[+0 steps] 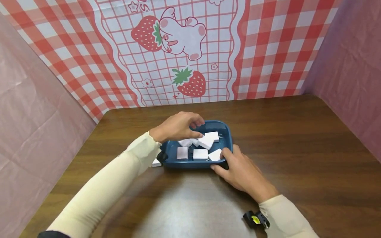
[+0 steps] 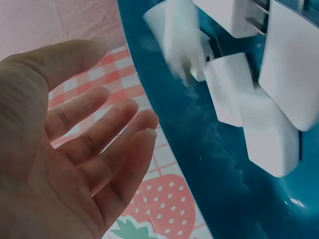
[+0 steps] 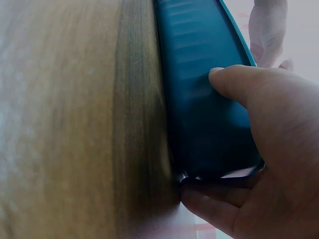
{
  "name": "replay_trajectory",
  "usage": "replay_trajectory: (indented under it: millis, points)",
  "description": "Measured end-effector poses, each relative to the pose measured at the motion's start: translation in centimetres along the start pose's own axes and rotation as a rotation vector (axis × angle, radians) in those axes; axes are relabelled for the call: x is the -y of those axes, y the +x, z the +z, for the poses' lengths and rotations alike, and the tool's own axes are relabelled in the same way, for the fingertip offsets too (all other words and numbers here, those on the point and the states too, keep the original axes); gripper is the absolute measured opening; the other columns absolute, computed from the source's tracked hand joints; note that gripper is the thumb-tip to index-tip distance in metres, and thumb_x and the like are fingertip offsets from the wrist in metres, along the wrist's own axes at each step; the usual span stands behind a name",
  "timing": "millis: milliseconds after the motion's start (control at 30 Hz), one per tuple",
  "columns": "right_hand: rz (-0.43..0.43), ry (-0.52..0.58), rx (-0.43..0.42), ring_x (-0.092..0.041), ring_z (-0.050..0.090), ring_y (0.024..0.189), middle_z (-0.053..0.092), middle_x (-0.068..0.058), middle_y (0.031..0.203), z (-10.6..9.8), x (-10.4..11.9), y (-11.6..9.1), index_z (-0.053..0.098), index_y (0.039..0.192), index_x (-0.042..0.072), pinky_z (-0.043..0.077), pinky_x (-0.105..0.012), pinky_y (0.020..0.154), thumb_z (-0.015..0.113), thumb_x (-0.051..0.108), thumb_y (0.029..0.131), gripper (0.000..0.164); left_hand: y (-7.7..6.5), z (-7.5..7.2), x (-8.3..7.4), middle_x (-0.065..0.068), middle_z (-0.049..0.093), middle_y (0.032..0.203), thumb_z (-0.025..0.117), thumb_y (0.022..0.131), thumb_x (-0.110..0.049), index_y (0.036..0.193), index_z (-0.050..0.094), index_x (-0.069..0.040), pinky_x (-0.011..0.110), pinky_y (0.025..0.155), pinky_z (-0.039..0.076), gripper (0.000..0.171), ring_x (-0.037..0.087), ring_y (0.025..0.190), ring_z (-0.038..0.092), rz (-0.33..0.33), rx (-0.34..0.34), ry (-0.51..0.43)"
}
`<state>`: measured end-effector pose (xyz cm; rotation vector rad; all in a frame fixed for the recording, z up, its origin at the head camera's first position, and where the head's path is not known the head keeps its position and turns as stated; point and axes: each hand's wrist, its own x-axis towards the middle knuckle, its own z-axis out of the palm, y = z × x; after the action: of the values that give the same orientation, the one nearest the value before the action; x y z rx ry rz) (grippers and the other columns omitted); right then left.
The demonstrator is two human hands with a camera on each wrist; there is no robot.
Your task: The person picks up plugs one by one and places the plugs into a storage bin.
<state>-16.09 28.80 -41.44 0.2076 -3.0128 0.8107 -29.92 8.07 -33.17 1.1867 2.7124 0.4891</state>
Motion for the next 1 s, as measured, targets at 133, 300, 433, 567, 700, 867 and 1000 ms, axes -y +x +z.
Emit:
replay_trajectory:
  millis: [133, 300, 433, 567, 700, 867, 1000]
  points:
    - [-0.003, -0.005, -0.006, -0.023, 0.053, 0.078, 0.051, -0.015, 0.106, -0.1, 0.0, 0.0, 0.06, 0.107, 0.014, 0.043, -0.035, 0.061, 0.072, 0.049, 0.089, 0.041, 0.0, -0.2, -0.3, -0.001, 0.067, 0.118, 0.074, 0.091, -0.036, 0.129, 0.065, -0.015, 0.035, 0.087, 0.052, 0.044, 0.012, 0.104, 0.062, -0.003, -0.012, -0.027]
    - [-0.005, -0.009, -0.007, -0.023, 0.053, 0.078, 0.051, -0.015, 0.107, -0.1, 0.1, 0.1, 0.059, 0.107, 0.014, 0.042, -0.035, 0.061, 0.071, 0.051, 0.089, 0.042, -0.5, -0.5, -0.2, -0.003, 0.07, 0.11, 0.071, 0.093, -0.036, 0.127, 0.065, -0.014, 0.033, 0.083, 0.053, 0.041, 0.008, 0.096, 0.063, -0.01, -0.028, -0.044]
    - [0.002, -0.009, 0.004, -0.024, 0.054, 0.08, 0.051, -0.016, 0.109, -0.2, 0.2, 0.1, 0.059, 0.108, 0.014, 0.043, -0.035, 0.062, 0.069, 0.054, 0.089, 0.045, -1.3, -0.8, 0.7, -0.004, 0.069, 0.107, 0.07, 0.094, -0.036, 0.128, 0.065, -0.016, 0.031, 0.078, 0.053, 0.04, 0.007, 0.092, 0.062, -0.037, -0.045, -0.036]
    - [0.008, -0.007, 0.011, -0.024, 0.054, 0.082, 0.051, -0.016, 0.11, -0.3, 0.3, 0.1, 0.06, 0.109, 0.014, 0.044, -0.036, 0.063, 0.069, 0.054, 0.09, 0.046, -2.1, -1.1, 1.7, -0.004, 0.069, 0.11, 0.069, 0.094, -0.037, 0.128, 0.065, -0.017, 0.031, 0.079, 0.053, 0.04, 0.008, 0.095, 0.062, -0.076, -0.05, -0.01]
    - [0.001, -0.005, 0.002, -0.024, 0.054, 0.08, 0.051, -0.015, 0.109, -0.2, 0.2, 0.0, 0.06, 0.108, 0.014, 0.043, -0.036, 0.062, 0.07, 0.052, 0.09, 0.044, -3.0, -1.4, 2.7, -0.005, 0.069, 0.112, 0.069, 0.094, -0.037, 0.126, 0.067, -0.018, 0.033, 0.085, 0.052, 0.038, 0.009, 0.1, 0.062, -0.096, -0.065, 0.012]
    - [0.001, -0.002, -0.008, -0.024, 0.053, 0.08, 0.051, -0.015, 0.108, -0.1, 0.2, -0.1, 0.06, 0.107, 0.014, 0.042, -0.036, 0.062, 0.071, 0.052, 0.089, 0.043, -4.4, -1.7, 4.1, -0.003, 0.069, 0.113, 0.07, 0.094, -0.035, 0.122, 0.068, -0.017, 0.033, 0.084, 0.053, 0.033, 0.012, 0.101, 0.063, -0.11, -0.105, -0.017]
    - [0.011, -0.003, -0.005, -0.025, 0.054, 0.082, 0.051, -0.014, 0.108, -0.1, 0.2, -0.1, 0.06, 0.107, 0.015, 0.043, -0.037, 0.063, 0.071, 0.052, 0.089, 0.043, -6.0, -1.7, 5.1, 0.002, 0.068, 0.115, 0.07, 0.094, -0.032, 0.12, 0.068, -0.016, 0.034, 0.081, 0.054, 0.031, 0.013, 0.098, 0.062, -0.145, -0.16, -0.08]
